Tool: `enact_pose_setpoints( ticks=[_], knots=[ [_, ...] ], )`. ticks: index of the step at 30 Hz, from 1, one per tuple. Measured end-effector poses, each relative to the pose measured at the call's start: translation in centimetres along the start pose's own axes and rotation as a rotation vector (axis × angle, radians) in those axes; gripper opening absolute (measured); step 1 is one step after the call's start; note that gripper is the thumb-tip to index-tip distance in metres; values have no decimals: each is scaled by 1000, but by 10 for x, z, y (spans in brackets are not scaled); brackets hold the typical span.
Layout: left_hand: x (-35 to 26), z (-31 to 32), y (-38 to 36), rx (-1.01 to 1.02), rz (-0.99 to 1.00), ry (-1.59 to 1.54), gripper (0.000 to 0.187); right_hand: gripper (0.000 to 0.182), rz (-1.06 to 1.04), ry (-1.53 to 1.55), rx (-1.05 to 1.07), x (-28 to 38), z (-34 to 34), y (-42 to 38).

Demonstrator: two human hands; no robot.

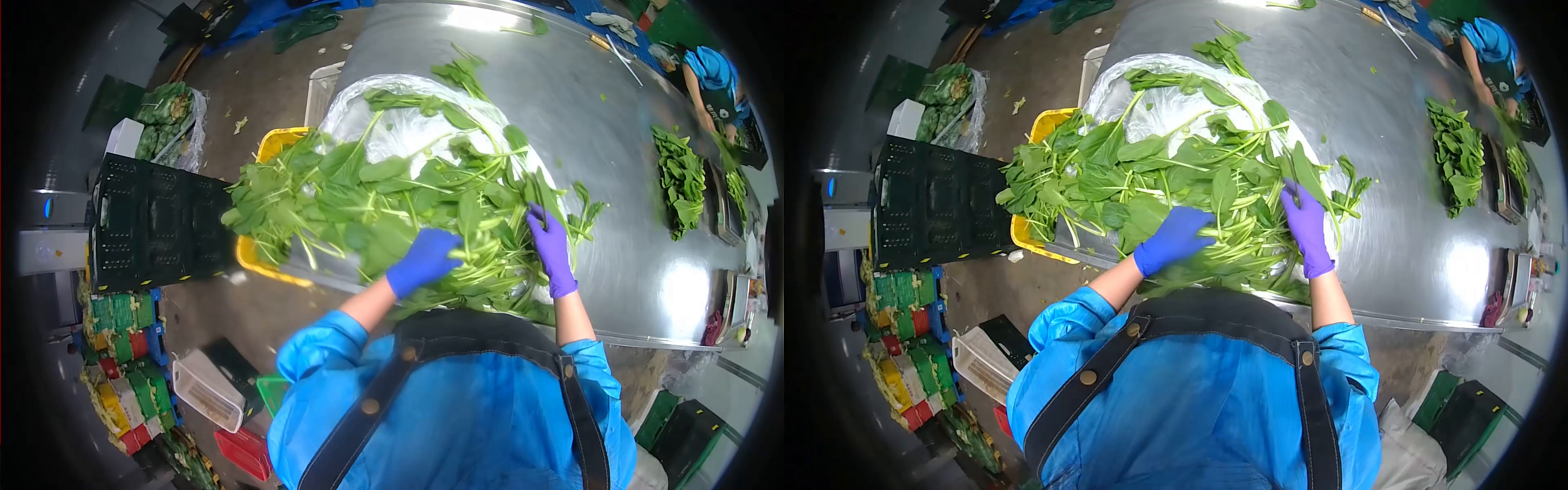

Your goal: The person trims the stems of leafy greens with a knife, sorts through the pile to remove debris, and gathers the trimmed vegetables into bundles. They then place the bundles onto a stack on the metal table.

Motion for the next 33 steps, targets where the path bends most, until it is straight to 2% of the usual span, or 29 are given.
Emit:
enact_pose_setpoints(
  ticks=[1,4,5,6,7,10,12,14,17,18,19,20,21,23,24,25,27,31,33],
  knots=[
    [0,-4,3,-2,3,-4,39,40,7,44,99,11,8,-6],
    [10,-34,14,-214,17,-412,35,36,-113,-8,157,31,24,-25],
    [10,-38,18,-219,19,-411,35,38,-177,-24,200,42,32,-30],
    [9,-45,20,-182,-32,-572,35,43,-337,-55,148,65,31,-36],
    [6,-49,21,-144,-83,-732,35,43,-340,-52,147,72,36,-36],
    [4,-46,22,-112,-147,-797,35,49,-519,-133,84,99,45,-34],
    [1,-45,21,-131,-167,-821,36,49,-523,-147,89,107,50,-29],
    [-11,-58,16,-221,-99,-702,36,50,-529,-158,94,111,54,-25],
    [-16,-72,9,-219,-108,-611,34,52,-589,-190,105,116,58,-15],
    [-14,-80,6,-223,-110,-606,34,51,-464,-271,186,98,65,-1],
    [-7,-91,1,-276,-101,-793,34,49,-337,-350,265,76,72,9],
    [1,-103,-2,-330,-88,-978,34,43,-330,-240,275,61,71,16],
    [5,-115,-3,-337,-86,-968,34,43,-341,-235,273,65,70,19],
    [15,-125,-3,-370,-56,-1334,36,36,-298,20,225,66,61,21],
    [16,-124,-2,-372,-65,-1429,38,37,-287,166,215,87,54,18],
    [17,-125,-2,-374,-67,-1429,38,37,-287,167,217,109,47,14],
    [8,-113,5,-185,-86,-1368,37,38,-119,338,402,130,53,7],
    [-18,-108,16,13,-109,-1167,36,34,-85,329,510,141,60,18],
    [-15,-122,12,-2,-140,-692,34,32,-75,54,594,141,47,21]
  ],
)
Point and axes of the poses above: each hand's wrist, its own y-axis towards the middle knuckle, its own z-axis out of the palm, x = y × z, the point moved 9 cm from there along y, towards the middle knuckle, and after that the axes turned 5 degrees about x, right-handed, at the moved point
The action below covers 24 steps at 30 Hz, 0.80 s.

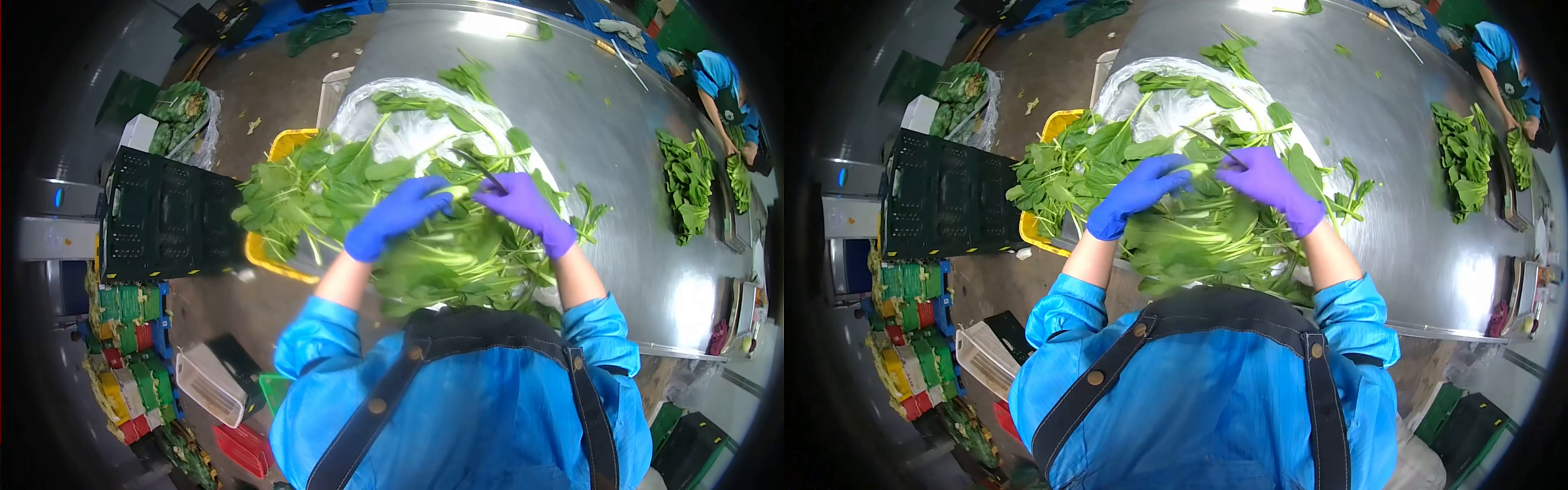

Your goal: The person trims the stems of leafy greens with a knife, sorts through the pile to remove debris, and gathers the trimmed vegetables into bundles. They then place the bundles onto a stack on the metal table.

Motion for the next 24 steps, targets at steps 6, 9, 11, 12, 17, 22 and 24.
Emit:
enact_pose_setpoints(
  ticks=[6,9,11,12,17,22,24],
  knots=[
    [23,12,2,-154,87,603,34,51,73,-672,-557,-35,-93,-40],
    [69,74,44,-190,158,699,27,57,80,-522,-548,-55,-76,-39],
    [78,104,65,-206,214,744,26,51,67,-468,-500,-77,-58,-35],
    [75,111,68,-223,270,787,25,51,65,-468,-506,-85,-54,-36],
    [69,93,69,-156,199,495,33,40,1,-384,-555,-108,-47,-59],
    [24,62,42,-219,293,245,39,51,-246,-300,-477,-55,-14,-59],
    [2,58,29,-218,303,270,38,56,-309,-317,-475,-34,-8,-49]
  ],
)
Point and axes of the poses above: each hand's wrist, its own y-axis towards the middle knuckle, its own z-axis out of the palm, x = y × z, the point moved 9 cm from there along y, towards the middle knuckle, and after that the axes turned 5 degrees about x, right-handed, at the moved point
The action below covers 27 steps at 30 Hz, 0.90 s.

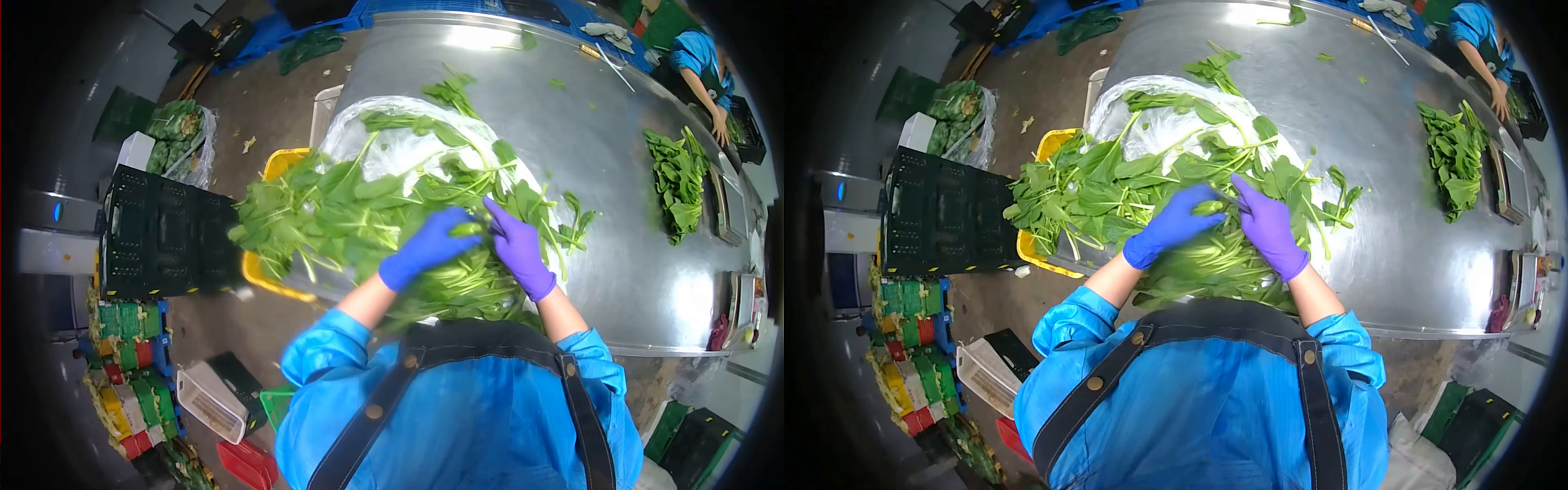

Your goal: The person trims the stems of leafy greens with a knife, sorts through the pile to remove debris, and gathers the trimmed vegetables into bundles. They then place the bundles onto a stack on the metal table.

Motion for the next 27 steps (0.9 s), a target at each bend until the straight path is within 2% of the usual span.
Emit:
enact_pose_setpoints(
  ticks=[4,6,7,8,10,11,13,14,16,17,18,20,21,23,24,26,27],
  knots=[
    [10,-27,-10,-83,-4,-77,36,54,20,8,35,-32,7,5],
    [25,-37,-11,-85,-77,-175,36,48,169,-19,102,-50,7,6],
    [34,-38,-11,-83,-150,-279,37,42,181,110,94,-45,7,6],
    [35,-38,-11,-84,-154,-282,37,42,184,111,99,-40,7,5],
    [23,-26,-8,60,-259,-366,38,34,295,499,158,6,1,9],
    [12,-26,-5,67,-266,-372,38,34,306,500,159,10,5,12],
    [-24,-29,0,54,-25,-103,35,30,167,499,198,24,11,23],
    [-21,-29,-2,61,-36,-111,35,30,181,504,202,20,11,23],
    [-19,-43,-7,52,1,256,32,25,76,281,253,20,5,30],
    [-15,-50,-11,51,-7,255,32,23,52,38,339,20,2,31],
    [-17,-60,-16,30,34,343,34,23,53,41,345,7,0,31],
    [-23,-72,-23,-19,120,521,38,34,176,-128,73,-31,-29,31],
    [-17,-66,-27,-19,119,520,38,34,176,-128,74,-33,-32,29],
    [39,-21,-42,218,-146,321,41,48,202,-157,-230,-32,-65,22],
    [55,2,-54,235,-109,366,44,48,201,-157,-230,-31,-64,18],
    [66,32,-67,254,-68,415,46,56,276,-111,22,-41,-34,8],
    [70,44,-70,302,-109,456,48,53,179,-77,54,-42,-21,0]
  ],
)
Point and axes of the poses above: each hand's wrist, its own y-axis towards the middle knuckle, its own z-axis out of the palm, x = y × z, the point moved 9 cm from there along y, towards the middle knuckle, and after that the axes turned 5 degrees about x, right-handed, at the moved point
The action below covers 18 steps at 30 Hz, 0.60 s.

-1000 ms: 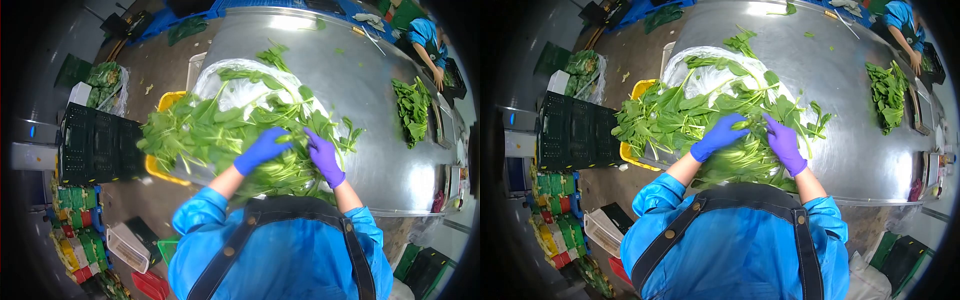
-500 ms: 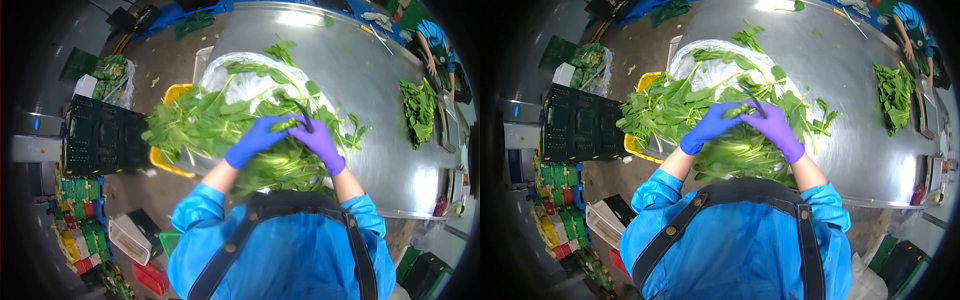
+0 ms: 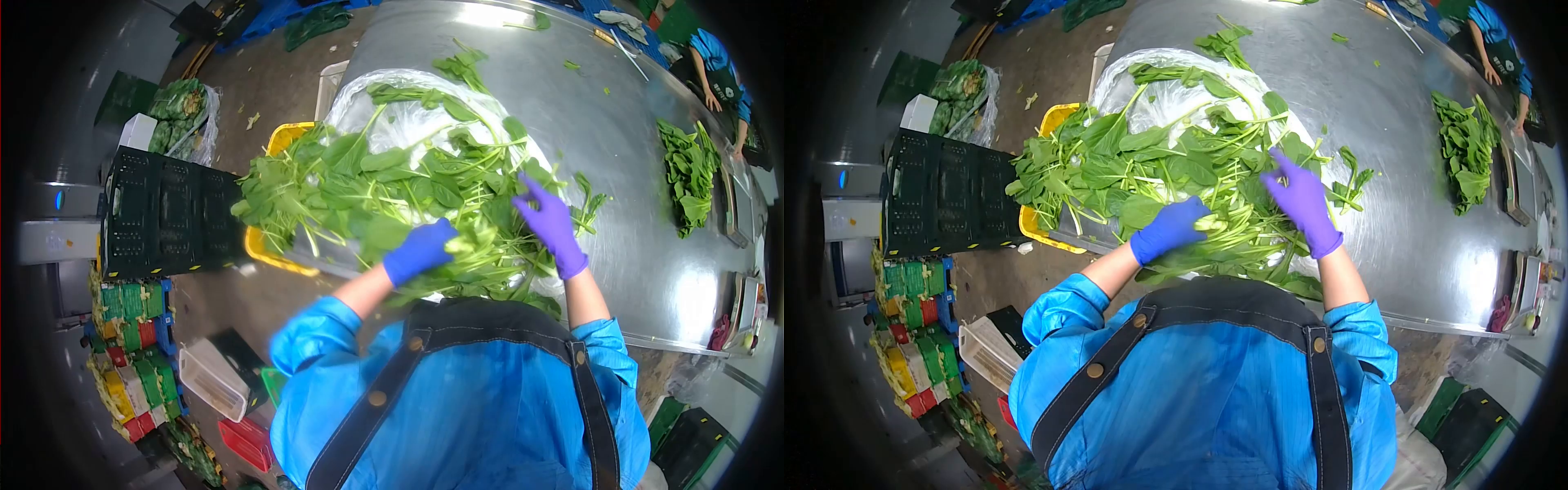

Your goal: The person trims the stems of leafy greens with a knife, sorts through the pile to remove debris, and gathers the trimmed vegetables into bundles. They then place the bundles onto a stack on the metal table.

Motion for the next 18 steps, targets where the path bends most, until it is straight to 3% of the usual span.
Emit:
enact_pose_setpoints(
  ticks=[1,3,6,7,9,11,16,18],
  knots=[
    [1,11,0,54,-36,38,49,53,2,0,-2,-3,7,-7],
    [7,20,-2,97,-81,77,51,46,65,-49,205,-13,39,-21],
    [9,3,-7,67,-85,40,48,39,-14,-5,133,-18,55,-38],
    [6,-18,-6,13,-112,-98,47,39,-16,-3,127,-10,53,-41],
    [-3,-43,-3,-39,-138,-237,47,49,-71,46,146,12,56,-47],
    [-22,-70,-3,-198,-21,-262,48,55,-156,83,92,29,58,-46],
    [-36,-78,-2,-130,-60,-302,49,64,-219,78,-3,49,47,-38],
    [-32,-73,-4,-43,-104,-493,49,63,-171,53,23,35,50,-35]
  ],
)
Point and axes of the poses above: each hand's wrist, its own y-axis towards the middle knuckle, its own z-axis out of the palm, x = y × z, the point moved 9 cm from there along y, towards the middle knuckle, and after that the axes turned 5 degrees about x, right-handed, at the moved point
